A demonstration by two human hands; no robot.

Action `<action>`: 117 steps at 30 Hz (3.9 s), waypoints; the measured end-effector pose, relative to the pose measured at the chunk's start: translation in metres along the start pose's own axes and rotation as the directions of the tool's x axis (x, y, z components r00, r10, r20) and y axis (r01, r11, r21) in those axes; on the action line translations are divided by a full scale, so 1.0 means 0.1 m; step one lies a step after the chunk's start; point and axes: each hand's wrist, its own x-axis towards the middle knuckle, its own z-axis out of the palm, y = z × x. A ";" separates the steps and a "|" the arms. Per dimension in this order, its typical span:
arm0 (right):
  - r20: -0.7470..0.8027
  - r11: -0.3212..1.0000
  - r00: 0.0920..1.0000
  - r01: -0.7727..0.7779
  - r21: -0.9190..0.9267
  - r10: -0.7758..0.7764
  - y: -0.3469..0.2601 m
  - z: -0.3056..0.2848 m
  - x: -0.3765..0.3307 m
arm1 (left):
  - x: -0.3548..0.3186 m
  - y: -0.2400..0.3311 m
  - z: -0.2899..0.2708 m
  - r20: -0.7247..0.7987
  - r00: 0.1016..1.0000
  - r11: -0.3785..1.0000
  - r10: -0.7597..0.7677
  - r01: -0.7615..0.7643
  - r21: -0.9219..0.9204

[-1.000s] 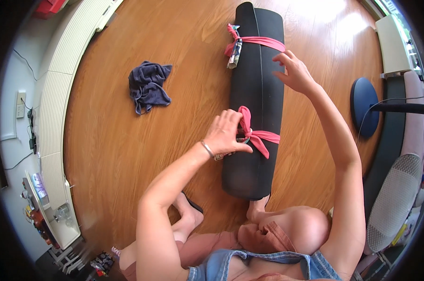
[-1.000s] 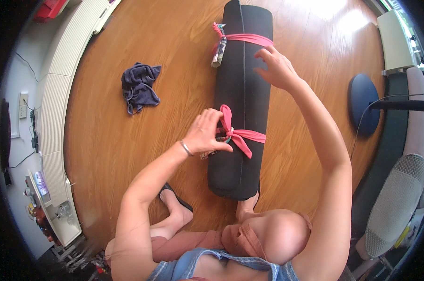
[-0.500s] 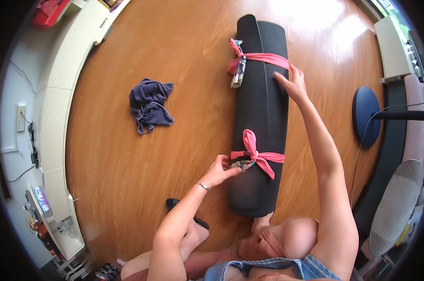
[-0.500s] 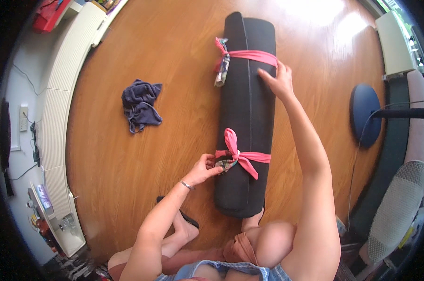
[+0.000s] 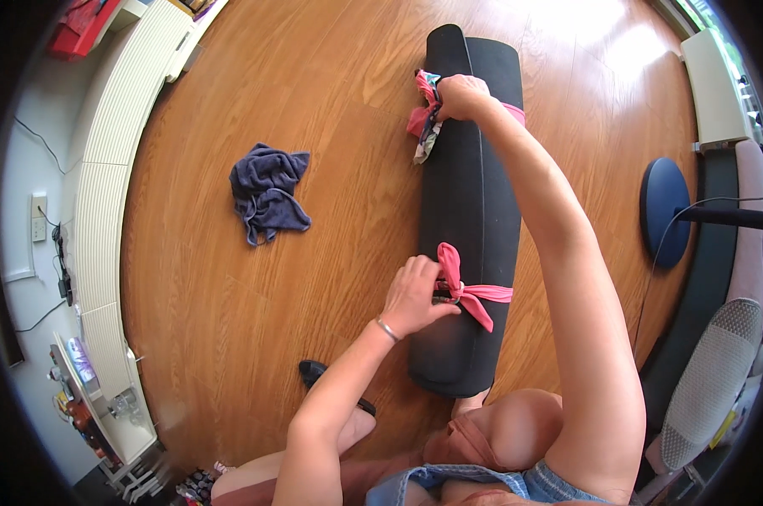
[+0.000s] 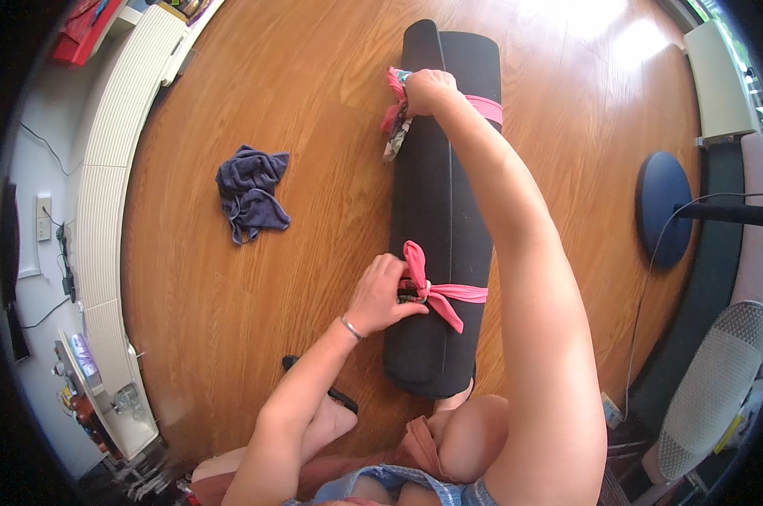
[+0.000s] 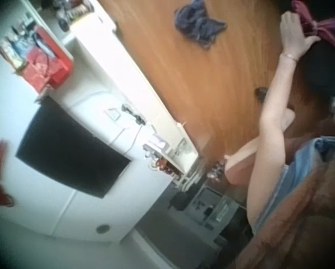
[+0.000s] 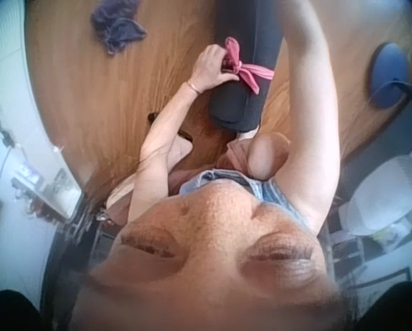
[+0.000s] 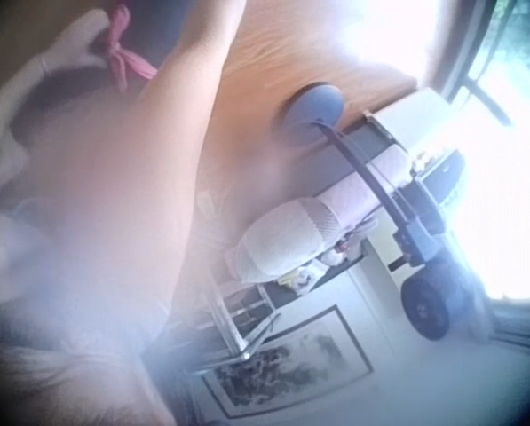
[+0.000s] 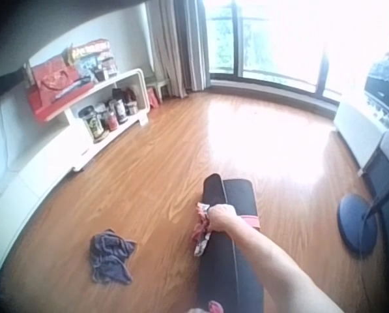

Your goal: The person ties straps around a rolled mat, sets it aside by a window, and places small debris into a waste bin. The person then puts yoga blocks into a storage container and wipes the wooden floor with a cloth.

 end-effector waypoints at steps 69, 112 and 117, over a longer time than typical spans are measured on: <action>-0.023 -0.157 0.739 0.173 0.972 0.674 0.35 -5.37 -2.72 | 2.78 3.98 -5.85 0.701 0.702 0.741 0.125 -0.536 0.405; 0.179 -0.147 0.253 -0.139 0.979 0.951 9.11 -6.89 0.18 | 11.92 6.23 -1.29 0.943 0.224 0.576 0.245 -0.816 0.044; 0.198 -0.172 0.154 -0.165 0.971 0.968 10.12 -6.72 0.09 | 12.62 6.68 -0.42 0.971 0.118 0.546 0.210 -0.838 -0.016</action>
